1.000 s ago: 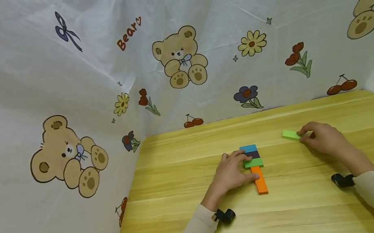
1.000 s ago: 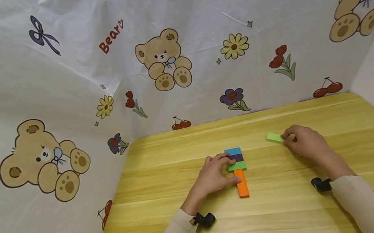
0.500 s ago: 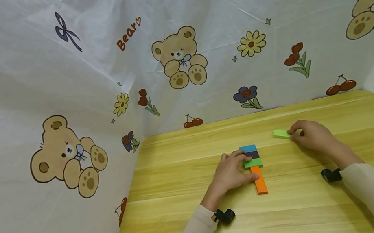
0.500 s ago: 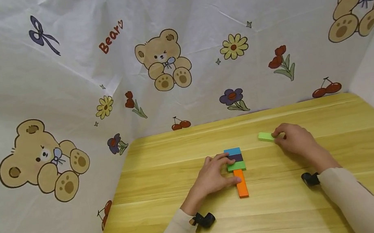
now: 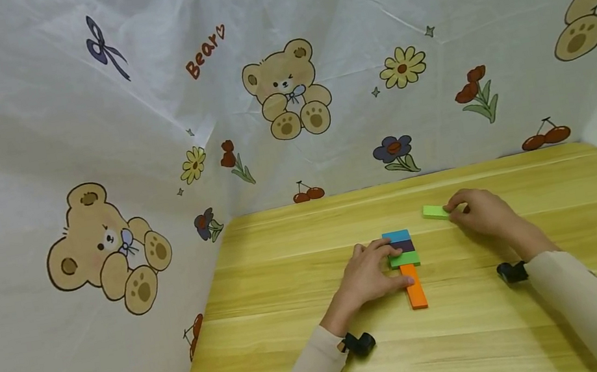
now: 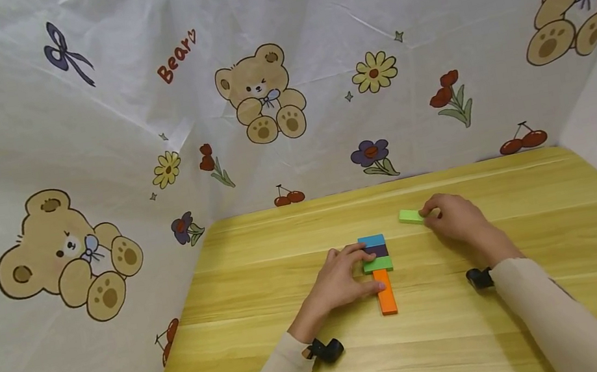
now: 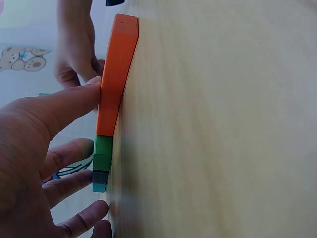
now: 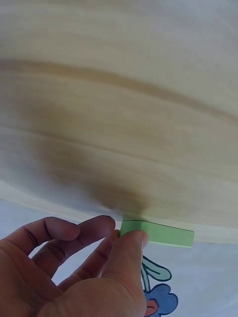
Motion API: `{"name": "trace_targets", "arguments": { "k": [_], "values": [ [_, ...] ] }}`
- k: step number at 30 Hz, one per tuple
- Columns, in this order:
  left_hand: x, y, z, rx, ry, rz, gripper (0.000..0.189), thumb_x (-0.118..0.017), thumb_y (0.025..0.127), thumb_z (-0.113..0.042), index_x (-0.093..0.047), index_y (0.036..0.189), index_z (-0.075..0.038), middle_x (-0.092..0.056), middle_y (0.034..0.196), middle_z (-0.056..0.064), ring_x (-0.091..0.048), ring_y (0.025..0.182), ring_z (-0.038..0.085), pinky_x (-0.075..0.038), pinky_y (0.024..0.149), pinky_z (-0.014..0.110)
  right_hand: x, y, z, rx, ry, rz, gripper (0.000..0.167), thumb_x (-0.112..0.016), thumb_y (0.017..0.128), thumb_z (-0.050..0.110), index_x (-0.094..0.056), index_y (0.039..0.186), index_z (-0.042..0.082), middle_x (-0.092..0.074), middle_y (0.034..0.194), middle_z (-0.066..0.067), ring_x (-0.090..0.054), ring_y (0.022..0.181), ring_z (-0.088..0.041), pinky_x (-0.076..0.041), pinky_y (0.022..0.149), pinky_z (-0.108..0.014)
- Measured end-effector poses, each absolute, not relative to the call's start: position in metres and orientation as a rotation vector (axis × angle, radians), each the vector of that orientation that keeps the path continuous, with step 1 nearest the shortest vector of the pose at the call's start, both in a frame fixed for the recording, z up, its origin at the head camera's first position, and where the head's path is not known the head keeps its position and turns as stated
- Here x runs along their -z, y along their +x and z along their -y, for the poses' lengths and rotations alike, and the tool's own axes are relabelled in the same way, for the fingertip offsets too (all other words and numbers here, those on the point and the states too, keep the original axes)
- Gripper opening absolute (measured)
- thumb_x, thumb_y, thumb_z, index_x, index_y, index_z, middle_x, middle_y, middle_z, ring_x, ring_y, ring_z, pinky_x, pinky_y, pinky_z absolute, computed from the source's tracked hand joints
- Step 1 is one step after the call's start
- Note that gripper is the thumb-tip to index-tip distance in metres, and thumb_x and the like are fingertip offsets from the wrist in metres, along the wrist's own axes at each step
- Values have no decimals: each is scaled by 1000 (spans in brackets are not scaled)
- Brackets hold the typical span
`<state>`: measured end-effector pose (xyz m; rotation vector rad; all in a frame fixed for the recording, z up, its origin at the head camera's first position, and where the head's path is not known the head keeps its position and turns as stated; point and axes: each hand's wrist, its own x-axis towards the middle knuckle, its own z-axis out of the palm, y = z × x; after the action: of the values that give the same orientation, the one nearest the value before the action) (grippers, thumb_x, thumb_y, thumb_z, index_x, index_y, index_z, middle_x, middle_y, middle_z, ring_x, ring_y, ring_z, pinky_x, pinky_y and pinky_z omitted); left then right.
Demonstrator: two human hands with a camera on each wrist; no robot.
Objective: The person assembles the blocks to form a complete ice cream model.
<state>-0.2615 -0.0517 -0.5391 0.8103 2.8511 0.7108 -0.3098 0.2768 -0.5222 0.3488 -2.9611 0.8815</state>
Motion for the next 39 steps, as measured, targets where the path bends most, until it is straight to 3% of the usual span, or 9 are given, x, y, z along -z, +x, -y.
{"name": "trace_targets", "arguments": {
  "k": [23,32,39],
  "values": [
    [537,-263,51,-678,803,-2864,64,-80,87,-68,-70,142,-38,-49,167,-15,-50,127,17,-43,93,24,525,-339,-237,-910,435,2960,23,-72,102,11,-79,120,1,-73,132,-25,-72,109,-42,-57,99,-62],
    [538,-264,49,-676,833,-2875,64,-79,87,-70,-69,142,-39,-49,167,-14,-49,123,16,-42,90,23,522,-343,-219,-915,515,2931,23,-71,102,8,-79,122,0,-74,131,-25,-71,117,-45,-56,101,-63],
    [540,-265,51,-680,830,-2871,65,-79,86,-72,-70,141,-39,-49,166,-15,-49,119,14,-40,87,22,525,-348,-203,-910,562,2925,22,-72,101,8,-80,120,1,-74,130,-24,-73,113,-45,-57,100,-63]
  ]
}}
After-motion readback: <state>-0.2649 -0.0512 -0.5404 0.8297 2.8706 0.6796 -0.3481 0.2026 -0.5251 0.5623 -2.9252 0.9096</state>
